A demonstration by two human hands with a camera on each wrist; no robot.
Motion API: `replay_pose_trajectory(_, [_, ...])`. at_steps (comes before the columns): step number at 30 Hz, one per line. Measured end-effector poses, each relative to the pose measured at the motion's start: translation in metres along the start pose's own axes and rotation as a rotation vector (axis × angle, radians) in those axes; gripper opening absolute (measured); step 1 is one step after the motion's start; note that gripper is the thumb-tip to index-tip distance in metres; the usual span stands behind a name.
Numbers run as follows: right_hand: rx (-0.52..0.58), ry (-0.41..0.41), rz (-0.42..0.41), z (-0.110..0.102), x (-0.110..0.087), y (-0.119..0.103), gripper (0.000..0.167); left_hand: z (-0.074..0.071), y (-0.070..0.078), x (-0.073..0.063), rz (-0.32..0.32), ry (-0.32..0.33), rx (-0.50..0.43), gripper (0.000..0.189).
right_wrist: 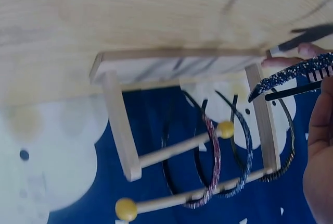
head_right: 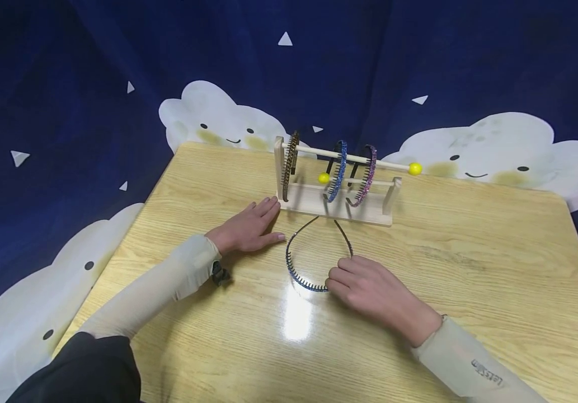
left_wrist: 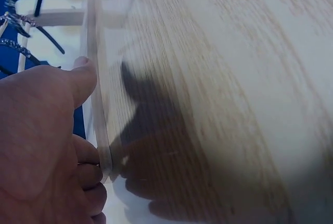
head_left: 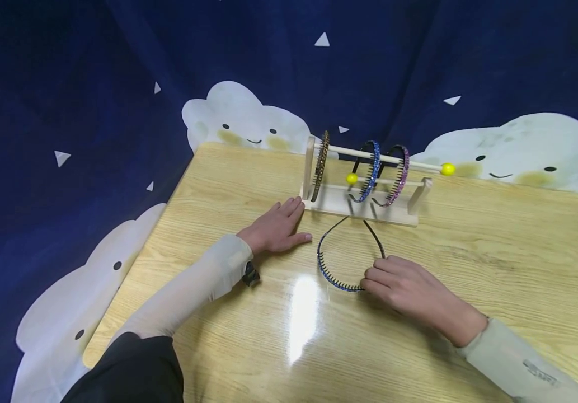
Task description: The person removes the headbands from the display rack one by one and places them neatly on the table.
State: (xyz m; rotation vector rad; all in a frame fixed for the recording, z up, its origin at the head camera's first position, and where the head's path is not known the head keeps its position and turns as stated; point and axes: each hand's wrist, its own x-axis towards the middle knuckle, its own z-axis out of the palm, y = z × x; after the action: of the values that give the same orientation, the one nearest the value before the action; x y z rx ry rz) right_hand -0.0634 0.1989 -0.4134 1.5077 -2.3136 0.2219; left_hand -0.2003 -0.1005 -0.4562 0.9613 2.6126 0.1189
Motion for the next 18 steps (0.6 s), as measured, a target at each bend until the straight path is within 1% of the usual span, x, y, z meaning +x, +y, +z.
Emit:
replay_pose_trajectory(3, [0.021, -0.038, 0.014, 0.009, 0.003, 0.003, 0.029, -0.001, 0.0, 0.0, -0.001, -0.001, 0.007, 0.088])
replay_pose_trajectory(7, [0.039, -0.082, 0.041, 0.021, 0.005, 0.006, 0.027, -0.001, 0.001, 0.0, 0.001, -0.003, 0.008, 0.085])
replay_pose_trajectory(14, [0.067, -0.096, 0.054, 0.039, 0.005, 0.013, 0.015, -0.002, 0.001, -0.001, -0.006, -0.008, 0.0, 0.084])
replay_pose_trajectory(18, [0.079, -0.115, 0.079, 0.043, 0.005, 0.017, 0.015, -0.004, 0.0, 0.0, -0.008, -0.01, 0.003, 0.084])
